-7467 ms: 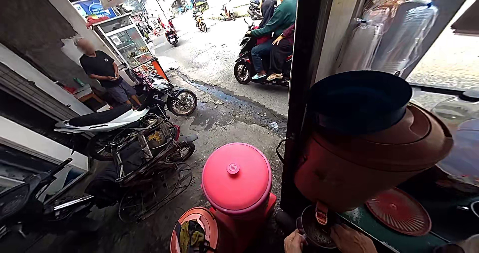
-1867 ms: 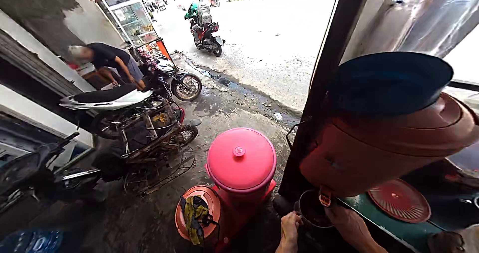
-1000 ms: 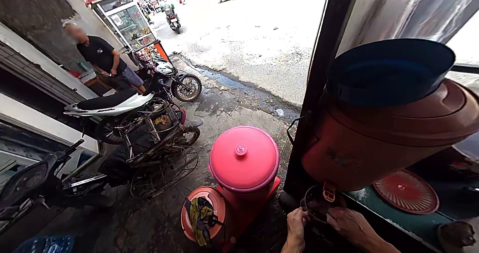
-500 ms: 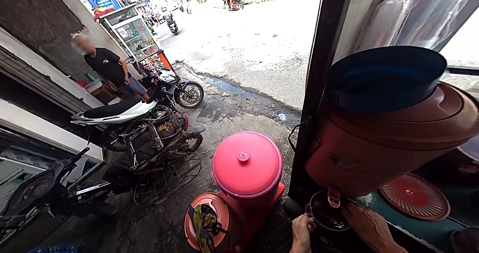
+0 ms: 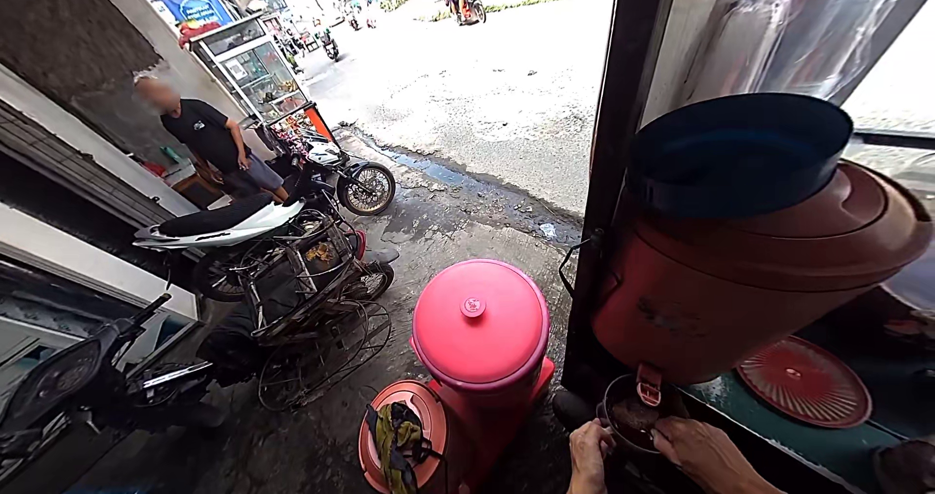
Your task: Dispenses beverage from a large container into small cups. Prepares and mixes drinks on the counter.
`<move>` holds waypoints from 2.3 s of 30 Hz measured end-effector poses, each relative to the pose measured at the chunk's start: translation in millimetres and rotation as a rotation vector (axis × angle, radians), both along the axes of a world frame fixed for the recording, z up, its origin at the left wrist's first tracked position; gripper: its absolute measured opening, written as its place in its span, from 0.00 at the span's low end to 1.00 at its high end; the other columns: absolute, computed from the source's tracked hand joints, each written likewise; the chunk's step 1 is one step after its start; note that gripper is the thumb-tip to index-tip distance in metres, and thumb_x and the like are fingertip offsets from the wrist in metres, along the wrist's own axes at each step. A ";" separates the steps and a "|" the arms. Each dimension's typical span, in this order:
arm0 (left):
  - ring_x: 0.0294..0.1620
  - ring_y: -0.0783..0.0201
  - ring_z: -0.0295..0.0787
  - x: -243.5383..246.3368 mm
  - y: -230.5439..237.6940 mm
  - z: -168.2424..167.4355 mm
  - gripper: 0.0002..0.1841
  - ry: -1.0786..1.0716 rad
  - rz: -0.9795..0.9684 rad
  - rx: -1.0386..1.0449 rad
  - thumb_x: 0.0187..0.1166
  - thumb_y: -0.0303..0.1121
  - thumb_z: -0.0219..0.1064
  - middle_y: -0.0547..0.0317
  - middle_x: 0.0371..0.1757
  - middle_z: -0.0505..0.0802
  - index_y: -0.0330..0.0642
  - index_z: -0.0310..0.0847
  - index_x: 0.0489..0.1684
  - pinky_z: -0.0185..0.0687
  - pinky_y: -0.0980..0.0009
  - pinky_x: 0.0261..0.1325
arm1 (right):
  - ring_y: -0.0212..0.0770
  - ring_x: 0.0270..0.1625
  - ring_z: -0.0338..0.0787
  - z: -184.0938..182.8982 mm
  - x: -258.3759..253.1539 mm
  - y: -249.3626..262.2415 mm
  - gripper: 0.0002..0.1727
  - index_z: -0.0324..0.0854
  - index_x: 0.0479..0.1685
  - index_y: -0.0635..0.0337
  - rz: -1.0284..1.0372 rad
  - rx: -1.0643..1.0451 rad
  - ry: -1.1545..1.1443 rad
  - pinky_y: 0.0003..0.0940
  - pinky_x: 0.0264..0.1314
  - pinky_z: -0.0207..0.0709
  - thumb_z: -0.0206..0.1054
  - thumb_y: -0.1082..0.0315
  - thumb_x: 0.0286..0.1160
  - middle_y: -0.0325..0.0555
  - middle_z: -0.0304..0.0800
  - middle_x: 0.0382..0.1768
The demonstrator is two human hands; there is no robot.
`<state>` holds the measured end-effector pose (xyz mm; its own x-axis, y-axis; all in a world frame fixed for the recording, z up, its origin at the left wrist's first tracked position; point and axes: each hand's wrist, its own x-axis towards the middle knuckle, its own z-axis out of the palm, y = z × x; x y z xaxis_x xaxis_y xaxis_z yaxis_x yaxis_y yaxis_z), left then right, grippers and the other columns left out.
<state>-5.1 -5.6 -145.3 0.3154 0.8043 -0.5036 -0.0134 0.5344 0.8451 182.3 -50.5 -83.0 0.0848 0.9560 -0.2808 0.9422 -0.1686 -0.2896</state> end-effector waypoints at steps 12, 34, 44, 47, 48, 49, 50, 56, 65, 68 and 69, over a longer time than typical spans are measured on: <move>0.50 0.66 0.80 -1.2 -2.8 7.6 0.16 -0.014 0.011 -0.004 0.82 0.27 0.50 0.47 0.53 0.90 0.30 0.85 0.31 0.76 0.69 0.52 | 0.70 0.65 0.89 45.7 0.4 2.7 0.26 0.86 0.58 0.73 -0.231 -0.107 0.037 0.68 0.65 0.75 0.46 0.60 0.92 0.70 0.89 0.61; 0.48 0.67 0.81 -1.2 -0.1 1.6 0.17 -0.017 0.004 0.024 0.82 0.29 0.51 0.49 0.51 0.90 0.32 0.84 0.29 0.76 0.70 0.51 | 0.65 0.41 0.95 -6.3 8.7 -2.9 0.18 0.89 0.33 0.66 -0.179 0.228 -0.121 0.62 0.36 0.82 0.58 0.64 0.84 0.63 0.93 0.38; 0.47 0.67 0.80 0.3 2.3 3.4 0.16 -0.009 0.004 -0.002 0.83 0.28 0.50 0.50 0.50 0.90 0.31 0.85 0.32 0.75 0.70 0.51 | 0.65 0.42 0.95 -5.6 9.5 0.0 0.18 0.89 0.34 0.66 -0.176 0.210 -0.115 0.62 0.37 0.82 0.57 0.64 0.85 0.63 0.93 0.39; 0.55 0.63 0.80 -0.2 3.7 3.8 0.16 -0.011 0.001 -0.016 0.83 0.27 0.50 0.45 0.57 0.89 0.29 0.85 0.34 0.76 0.66 0.58 | 0.66 0.45 0.95 -3.0 8.4 1.4 0.19 0.89 0.37 0.66 -0.186 0.158 -0.113 0.63 0.41 0.83 0.57 0.63 0.86 0.64 0.94 0.42; 0.56 0.62 0.81 -0.3 4.1 4.3 0.16 -0.015 0.003 -0.020 0.83 0.27 0.50 0.44 0.58 0.89 0.29 0.85 0.34 0.76 0.65 0.59 | 0.66 0.44 0.95 -3.9 8.5 1.4 0.19 0.89 0.36 0.66 -0.185 0.166 -0.117 0.62 0.40 0.83 0.57 0.63 0.85 0.64 0.94 0.41; 0.57 0.62 0.81 -0.1 4.2 4.6 0.16 -0.016 0.003 -0.019 0.83 0.27 0.50 0.44 0.58 0.89 0.29 0.85 0.34 0.76 0.65 0.59 | 0.65 0.44 0.95 -4.7 9.0 1.6 0.19 0.89 0.36 0.66 -0.184 0.176 -0.120 0.62 0.39 0.83 0.57 0.64 0.85 0.64 0.93 0.40; 0.56 0.62 0.81 0.0 4.2 4.7 0.16 -0.012 0.004 -0.015 0.83 0.27 0.50 0.44 0.58 0.89 0.29 0.85 0.34 0.76 0.65 0.59 | 0.65 0.43 0.95 -5.2 9.4 1.8 0.19 0.89 0.35 0.66 -0.183 0.183 -0.124 0.62 0.39 0.83 0.57 0.64 0.85 0.63 0.93 0.40; 0.55 0.63 0.81 -1.2 4.4 2.0 0.16 -0.013 -0.004 -0.011 0.82 0.28 0.50 0.46 0.55 0.90 0.30 0.85 0.33 0.77 0.66 0.57 | 0.64 0.42 0.95 -5.0 4.9 -0.9 0.17 0.88 0.32 0.66 -0.043 0.104 -0.110 0.61 0.39 0.83 0.60 0.64 0.82 0.62 0.93 0.39; 0.57 0.63 0.81 -1.5 3.6 2.5 0.16 -0.032 -0.001 -0.024 0.82 0.28 0.51 0.45 0.61 0.89 0.29 0.86 0.36 0.76 0.66 0.60 | 0.69 0.44 0.94 -10.1 2.8 9.1 0.18 0.89 0.34 0.67 -0.237 0.194 -0.041 0.67 0.41 0.81 0.60 0.63 0.85 0.66 0.93 0.40; 0.56 0.63 0.81 -0.2 4.2 2.7 0.16 -0.031 0.002 -0.025 0.82 0.28 0.51 0.45 0.58 0.89 0.30 0.86 0.35 0.76 0.66 0.58 | 0.65 0.42 0.95 -6.5 -3.4 4.3 0.17 0.89 0.33 0.66 -0.144 0.105 -0.128 0.62 0.39 0.83 0.61 0.63 0.82 0.63 0.94 0.39; 0.55 0.64 0.81 -0.1 4.4 1.7 0.16 -0.034 0.000 -0.026 0.82 0.28 0.51 0.46 0.57 0.89 0.30 0.86 0.35 0.76 0.67 0.58 | 0.65 0.43 0.95 -2.6 -5.7 1.0 0.18 0.89 0.33 0.66 -0.066 0.053 -0.111 0.62 0.39 0.83 0.60 0.62 0.83 0.62 0.94 0.39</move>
